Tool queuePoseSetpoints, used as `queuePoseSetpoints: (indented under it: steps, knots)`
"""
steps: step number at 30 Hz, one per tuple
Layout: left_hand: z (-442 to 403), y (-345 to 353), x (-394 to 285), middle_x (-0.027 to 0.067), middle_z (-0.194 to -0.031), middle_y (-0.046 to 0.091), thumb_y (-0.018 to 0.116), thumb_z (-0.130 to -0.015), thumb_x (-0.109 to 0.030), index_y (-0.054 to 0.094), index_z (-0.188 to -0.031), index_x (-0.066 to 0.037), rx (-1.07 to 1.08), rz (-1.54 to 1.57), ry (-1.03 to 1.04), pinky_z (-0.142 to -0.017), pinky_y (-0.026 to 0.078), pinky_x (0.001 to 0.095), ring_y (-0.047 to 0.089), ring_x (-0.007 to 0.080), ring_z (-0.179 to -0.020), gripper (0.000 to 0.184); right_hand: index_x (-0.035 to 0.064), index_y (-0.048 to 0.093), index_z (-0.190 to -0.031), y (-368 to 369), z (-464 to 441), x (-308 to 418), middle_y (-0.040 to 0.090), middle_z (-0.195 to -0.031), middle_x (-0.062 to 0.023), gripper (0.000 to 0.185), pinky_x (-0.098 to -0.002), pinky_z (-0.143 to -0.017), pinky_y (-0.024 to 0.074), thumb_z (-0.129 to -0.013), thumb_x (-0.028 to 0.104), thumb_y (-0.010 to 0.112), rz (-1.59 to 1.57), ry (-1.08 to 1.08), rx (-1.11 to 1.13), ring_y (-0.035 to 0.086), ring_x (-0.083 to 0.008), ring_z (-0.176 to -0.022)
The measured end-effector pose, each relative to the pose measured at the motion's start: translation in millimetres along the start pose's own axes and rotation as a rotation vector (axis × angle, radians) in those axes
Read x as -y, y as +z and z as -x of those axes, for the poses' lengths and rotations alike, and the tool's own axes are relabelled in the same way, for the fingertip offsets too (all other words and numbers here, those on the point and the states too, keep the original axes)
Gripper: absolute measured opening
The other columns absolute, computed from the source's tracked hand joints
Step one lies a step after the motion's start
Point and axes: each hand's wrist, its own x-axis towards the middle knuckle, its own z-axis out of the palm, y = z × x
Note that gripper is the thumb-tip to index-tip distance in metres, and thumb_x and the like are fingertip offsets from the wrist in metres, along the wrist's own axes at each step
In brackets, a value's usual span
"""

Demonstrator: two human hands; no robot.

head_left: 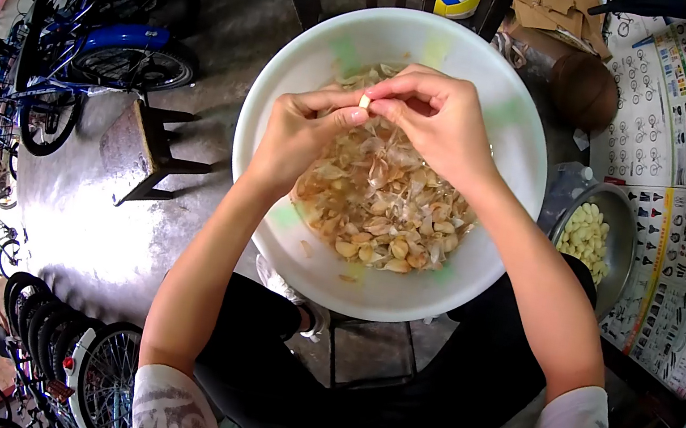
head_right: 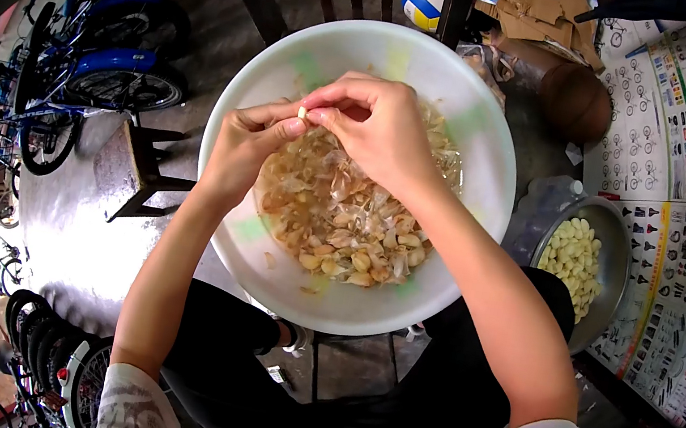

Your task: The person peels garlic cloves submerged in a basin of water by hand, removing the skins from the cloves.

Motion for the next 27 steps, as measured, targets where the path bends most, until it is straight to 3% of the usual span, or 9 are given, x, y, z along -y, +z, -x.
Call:
queuePoseSetpoints:
  steps: [3,11,13,19,22,24,25,27]
  knots:
    - [-1.1,1.1,-4.7,0.0099,-0.108,0.069,0.067,-0.09,-0.005,0.07,-0.111,0.003,-0.012,-0.035,-0.041,-0.089,0.05,0.0278,0.062,0.0127,-0.096,0.023,-0.0012,0.072,-0.091,1.0,0.4,5.0,0.069,-0.086,-0.0074,0.007,-0.0247,-0.067,0.0535,-0.085,-0.002,0.068,0.107,0.018,-0.008,0.066,-0.0127,-0.073]
    - [-0.3,2.9,2.0,0.0095,-0.11,0.07,0.067,-0.092,-0.012,0.069,-0.115,0.001,-0.017,-0.108,0.009,-0.092,0.048,0.0279,0.061,0.0114,-0.099,0.027,-0.0026,0.069,-0.087,8.3,2.0,10.0,0.067,-0.08,-0.0075,0.009,-0.0245,-0.067,0.0549,-0.078,-0.001,0.073,0.247,-0.107,-0.076,0.068,-0.0143,-0.074]
    - [-1.4,4.9,4.7,0.0086,-0.103,0.07,0.067,-0.091,-0.01,0.071,-0.113,0.001,-0.039,-0.09,0.048,-0.086,0.05,0.0274,0.061,0.0115,-0.092,0.024,-0.0018,0.069,-0.09,9.7,1.4,4.2,0.067,-0.08,-0.0063,0.014,-0.0239,-0.067,0.0544,-0.076,0.0,0.074,0.229,-0.123,-0.082,0.067,-0.0121,-0.074]
    - [1.7,7.5,2.6,0.007,-0.098,0.069,0.061,-0.096,-0.013,0.065,-0.121,0.001,-0.09,-0.127,0.029,-0.086,0.048,0.0278,0.06,0.0115,-0.091,0.029,0.0004,0.066,-0.099,11.7,0.4,3.2,0.067,-0.08,-0.0035,0.023,-0.0226,-0.069,0.0531,-0.077,-0.002,0.069,0.184,-0.023,-0.088,0.064,-0.008,-0.073]
    - [1.4,8.2,5.2,0.0069,-0.101,0.068,0.059,-0.096,-0.013,0.063,-0.123,0.001,-0.097,-0.125,0.023,-0.084,0.048,0.0268,0.06,0.0111,-0.091,0.031,-0.0004,0.065,-0.103,12.4,0.4,3.0,0.066,-0.088,-0.0016,0.022,-0.0208,-0.072,0.051,-0.081,-0.004,0.065,0.201,0.091,-0.052,0.061,-0.0061,-0.082]
    - [1.3,9.6,5.9,-0.0023,-0.088,0.059,0.059,-0.097,-0.014,0.061,-0.126,-0.002,-0.122,-0.037,-0.064,-0.064,0.037,0.0186,0.048,0.0035,-0.075,0.031,-0.0002,0.064,-0.101,11.6,-0.3,-1.7,0.065,-0.09,-0.0008,0.019,-0.0212,-0.071,0.0505,-0.081,-0.003,0.063,0.171,0.098,-0.028,0.06,-0.0056,-0.084]
    - [1.8,9.5,6.4,-0.0023,-0.088,0.059,0.059,-0.097,-0.014,0.061,-0.126,-0.002,-0.123,-0.036,-0.067,-0.064,0.037,0.0186,0.048,0.0035,-0.075,0.031,-0.0002,0.064,-0.101,11.7,-0.1,-1.7,0.065,-0.09,-0.0008,0.019,-0.0212,-0.071,0.0505,-0.081,-0.003,0.063,0.17,0.101,-0.027,0.06,-0.0056,-0.084]
    - [1.2,9.4,7.2,-0.0029,-0.093,0.057,0.055,-0.099,-0.015,0.057,-0.128,-0.002,-0.171,0.276,-0.171,-0.059,0.032,0.0172,0.044,0.0018,-0.073,0.031,-0.0004,0.064,-0.097,11.1,0.2,0.2,0.065,-0.091,-0.0008,0.015,-0.0216,-0.071,0.0511,-0.083,-0.002,0.063,0.166,0.093,0.004,0.06,-0.0058,-0.085]
